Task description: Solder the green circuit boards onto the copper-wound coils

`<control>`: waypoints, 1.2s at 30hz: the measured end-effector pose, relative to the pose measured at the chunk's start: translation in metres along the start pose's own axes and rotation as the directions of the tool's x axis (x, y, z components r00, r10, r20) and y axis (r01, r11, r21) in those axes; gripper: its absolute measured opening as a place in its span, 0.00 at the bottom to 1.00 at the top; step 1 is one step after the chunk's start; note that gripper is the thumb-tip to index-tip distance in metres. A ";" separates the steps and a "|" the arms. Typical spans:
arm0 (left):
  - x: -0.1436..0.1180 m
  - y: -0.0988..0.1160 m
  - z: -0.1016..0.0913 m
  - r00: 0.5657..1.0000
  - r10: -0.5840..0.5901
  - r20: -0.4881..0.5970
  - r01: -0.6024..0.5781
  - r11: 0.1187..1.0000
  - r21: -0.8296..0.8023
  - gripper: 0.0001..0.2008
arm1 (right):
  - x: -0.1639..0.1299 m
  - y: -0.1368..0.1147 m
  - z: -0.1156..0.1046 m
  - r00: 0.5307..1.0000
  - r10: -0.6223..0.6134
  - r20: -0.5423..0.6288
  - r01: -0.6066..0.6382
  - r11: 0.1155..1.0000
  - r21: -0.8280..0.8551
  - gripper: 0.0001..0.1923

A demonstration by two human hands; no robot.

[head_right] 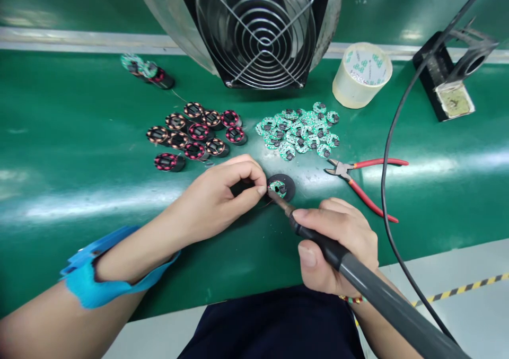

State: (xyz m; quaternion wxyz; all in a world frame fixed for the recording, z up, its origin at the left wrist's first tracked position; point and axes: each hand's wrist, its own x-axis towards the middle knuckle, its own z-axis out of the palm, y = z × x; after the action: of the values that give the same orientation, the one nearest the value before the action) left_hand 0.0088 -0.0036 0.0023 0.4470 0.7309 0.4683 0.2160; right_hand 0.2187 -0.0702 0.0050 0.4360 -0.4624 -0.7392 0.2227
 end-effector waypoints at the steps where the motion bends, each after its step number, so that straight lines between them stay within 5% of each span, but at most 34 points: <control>1: 0.000 0.000 0.000 1.000 0.001 0.000 -0.001 1.000 -0.001 0.06 | 0.001 0.000 0.000 0.999 -0.032 -0.034 0.032 0.999 0.011 0.13; 6: 0.001 0.000 0.000 1.000 0.006 -0.003 -0.006 1.000 0.002 0.06 | 0.010 -0.001 0.013 0.989 0.014 -0.146 -0.011 1.000 0.023 0.21; 9: 0.001 0.000 0.001 1.000 0.012 -0.001 -0.012 1.000 0.003 0.06 | 0.018 0.002 0.020 0.997 0.049 0.054 -0.047 0.998 -0.053 0.24; 12: 0.001 -0.001 0.003 1.000 0.016 -0.003 -0.016 1.000 0.011 0.06 | 0.024 0.007 0.022 0.953 0.054 0.299 -0.013 0.991 -0.137 0.26; 14: 0.001 -0.002 0.002 1.000 0.020 -0.003 -0.020 1.000 0.013 0.06 | 0.025 0.010 0.023 0.933 0.070 0.353 -0.012 0.986 -0.164 0.26; 18: -0.002 -0.001 -0.007 1.000 -0.024 -0.002 0.024 0.999 0.025 0.05 | 0.024 0.011 0.026 0.939 0.086 0.333 -0.015 0.978 -0.209 0.23; 24: -0.009 0.002 -0.016 0.981 -0.024 0.191 0.000 0.992 0.124 0.06 | 0.022 0.012 0.036 0.973 0.073 0.221 -0.001 0.950 -0.312 0.20; 36: -0.005 0.001 0.003 0.998 -0.034 -0.059 0.026 0.991 -0.130 0.05 | 0.020 0.003 0.025 0.977 -0.105 0.186 0.131 0.982 -0.133 0.28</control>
State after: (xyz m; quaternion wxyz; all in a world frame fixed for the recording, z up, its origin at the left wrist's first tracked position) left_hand 0.0094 -0.0101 0.0024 0.4823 0.6863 0.4776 0.2614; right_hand 0.1954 -0.0493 -0.0013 0.3462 -0.4263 -0.8155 0.1827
